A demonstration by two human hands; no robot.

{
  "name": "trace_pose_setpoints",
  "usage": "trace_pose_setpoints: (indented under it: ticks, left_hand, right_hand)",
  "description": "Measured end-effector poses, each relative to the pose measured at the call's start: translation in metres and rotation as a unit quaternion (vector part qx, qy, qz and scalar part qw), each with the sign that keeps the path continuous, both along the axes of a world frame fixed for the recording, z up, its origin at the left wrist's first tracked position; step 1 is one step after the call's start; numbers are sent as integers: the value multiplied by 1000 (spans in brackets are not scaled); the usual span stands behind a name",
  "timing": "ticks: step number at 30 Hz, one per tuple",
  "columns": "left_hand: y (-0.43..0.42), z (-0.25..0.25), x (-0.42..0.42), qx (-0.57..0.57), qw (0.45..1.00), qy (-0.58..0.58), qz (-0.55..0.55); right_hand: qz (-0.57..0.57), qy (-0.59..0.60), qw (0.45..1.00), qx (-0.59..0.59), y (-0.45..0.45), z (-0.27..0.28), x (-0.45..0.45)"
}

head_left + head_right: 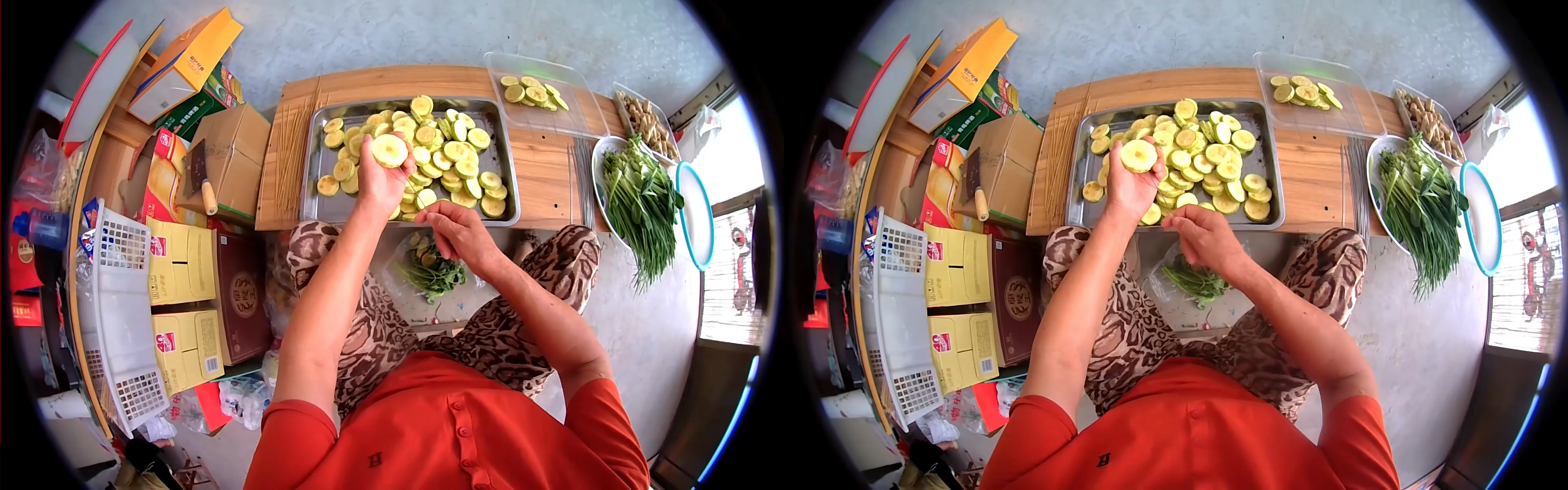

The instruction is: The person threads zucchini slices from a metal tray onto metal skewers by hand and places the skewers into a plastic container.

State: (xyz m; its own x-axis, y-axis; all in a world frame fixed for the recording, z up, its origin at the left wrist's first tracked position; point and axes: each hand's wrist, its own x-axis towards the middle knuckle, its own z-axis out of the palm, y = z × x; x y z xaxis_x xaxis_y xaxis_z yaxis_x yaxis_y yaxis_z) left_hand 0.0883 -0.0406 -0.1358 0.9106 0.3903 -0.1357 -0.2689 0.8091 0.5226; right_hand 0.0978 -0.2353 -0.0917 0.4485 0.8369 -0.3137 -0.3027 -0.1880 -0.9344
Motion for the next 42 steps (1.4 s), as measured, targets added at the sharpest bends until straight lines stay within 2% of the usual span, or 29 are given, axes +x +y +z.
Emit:
trace_pose_setpoints:
  ticks: [16,19,22,32,36,38,40,42]
  left_hand:
    - [-8,2,1,42,999,-13,-20]
    - [-19,3,-3,29,996,-6,-87]
    - [-26,13,-4,30,996,37,-72]
    - [-30,28,-13,158,982,8,-101]
    - [-26,29,-15,156,981,-9,-118]
    - [-28,27,-11,142,986,-5,-88]
    - [-27,23,-3,157,987,27,36]
    - [-6,15,-6,206,974,86,43]
  right_hand:
    - [-29,-37,997,57,12,-16,2]
    - [-64,-29,996,48,17,-12,5]
    - [-71,-22,996,47,20,-17,7]
    - [-85,-75,988,103,27,-30,8]
    - [-92,-88,985,113,26,-32,7]
    - [-94,-81,985,121,24,-31,8]
    - [-110,-67,986,110,21,-27,12]
    - [-131,-71,981,125,17,-23,20]
